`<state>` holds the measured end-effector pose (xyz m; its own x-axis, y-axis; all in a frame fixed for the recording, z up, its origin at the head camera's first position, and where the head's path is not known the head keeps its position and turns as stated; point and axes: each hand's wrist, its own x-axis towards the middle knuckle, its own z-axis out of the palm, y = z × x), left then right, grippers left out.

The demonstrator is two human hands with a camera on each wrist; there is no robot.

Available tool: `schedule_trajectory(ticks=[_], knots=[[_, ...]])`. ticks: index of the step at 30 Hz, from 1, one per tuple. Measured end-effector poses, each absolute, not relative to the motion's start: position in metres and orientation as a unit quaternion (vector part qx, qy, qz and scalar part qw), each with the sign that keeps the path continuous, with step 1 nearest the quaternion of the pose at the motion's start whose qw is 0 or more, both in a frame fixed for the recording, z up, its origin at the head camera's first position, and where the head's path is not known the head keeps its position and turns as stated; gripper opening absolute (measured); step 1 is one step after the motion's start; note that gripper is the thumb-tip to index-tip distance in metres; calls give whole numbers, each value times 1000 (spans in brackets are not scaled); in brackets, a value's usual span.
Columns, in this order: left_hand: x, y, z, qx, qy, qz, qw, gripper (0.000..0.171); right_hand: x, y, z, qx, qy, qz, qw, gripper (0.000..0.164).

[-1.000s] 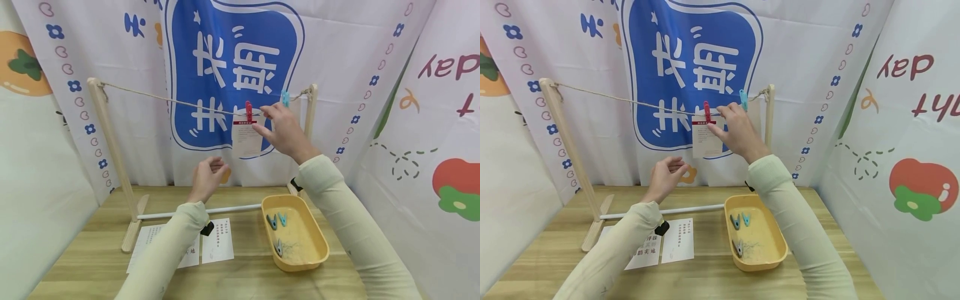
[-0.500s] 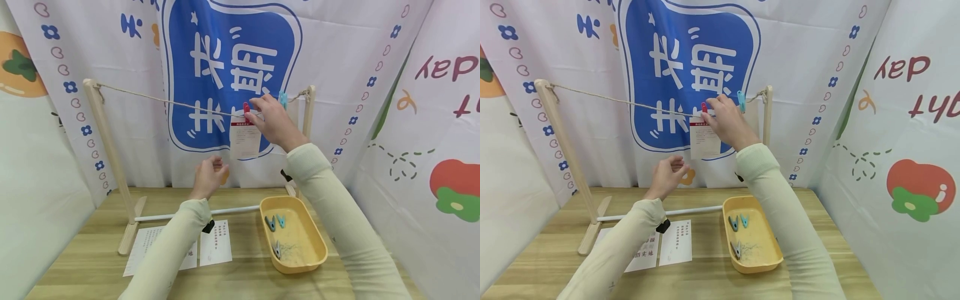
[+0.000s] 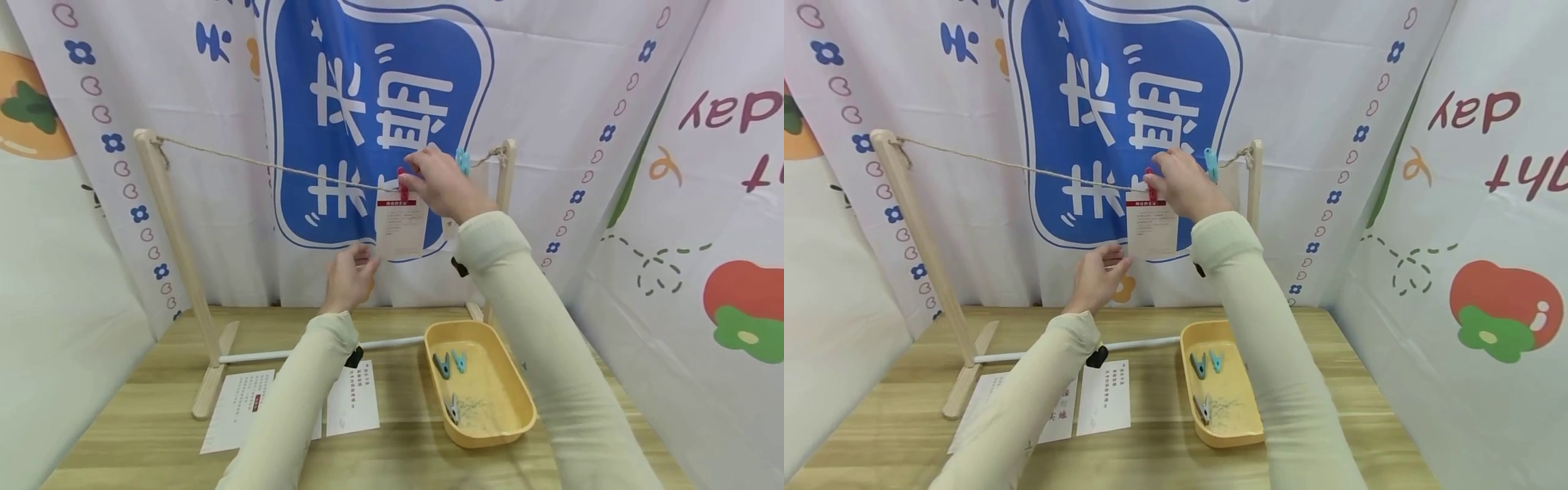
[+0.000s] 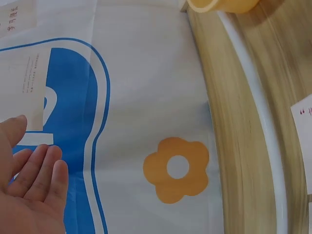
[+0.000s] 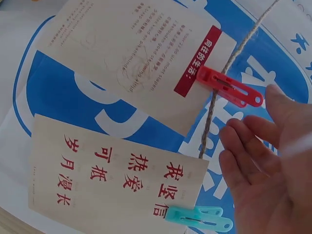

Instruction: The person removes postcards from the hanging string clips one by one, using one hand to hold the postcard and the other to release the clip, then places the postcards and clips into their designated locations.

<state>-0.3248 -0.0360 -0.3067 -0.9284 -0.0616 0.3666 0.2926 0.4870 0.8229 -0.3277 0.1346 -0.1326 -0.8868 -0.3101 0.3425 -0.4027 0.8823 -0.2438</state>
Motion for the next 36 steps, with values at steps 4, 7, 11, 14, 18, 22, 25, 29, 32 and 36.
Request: schedule_trajectory(ticks=[4, 7, 11, 14, 18, 22, 25, 29, 32, 36], knots=[[-325, -36, -307, -63, -828, -529, 177, 37, -330, 132, -130, 190, -961, 157, 124, 51], [-325, -37, -307, -70, -822, -537, 177, 36, -331, 130, -130, 190, -963, 156, 109, 48], [-326, -35, -309, -81, -823, -533, 179, 32, -334, 127, -130, 193, -964, 155, 98, 42], [-326, -34, -310, -84, -824, -528, 189, 25, -335, 125, -130, 193, -964, 158, 90, 39], [-326, -33, -311, -88, -826, -521, 197, 18, -335, 124, -131, 181, -965, 170, 83, 35], [-325, -33, -310, -86, -827, -517, 205, 15, -334, 124, -130, 159, -963, 198, 89, 32], [-325, -34, -309, -89, -823, -517, 216, 14, -334, 124, -129, 150, -959, 216, 102, 29], [-326, -34, -306, -94, -818, -518, 230, 12, -335, 125, -129, 151, -953, 229, 125, 25], [-326, -34, -305, -94, -820, -516, 232, 11, -336, 126, -131, 147, -950, 236, 146, 22], [-325, -33, -303, -96, -821, -515, 229, 11, -338, 128, -134, 138, -943, 244, 180, 20]])
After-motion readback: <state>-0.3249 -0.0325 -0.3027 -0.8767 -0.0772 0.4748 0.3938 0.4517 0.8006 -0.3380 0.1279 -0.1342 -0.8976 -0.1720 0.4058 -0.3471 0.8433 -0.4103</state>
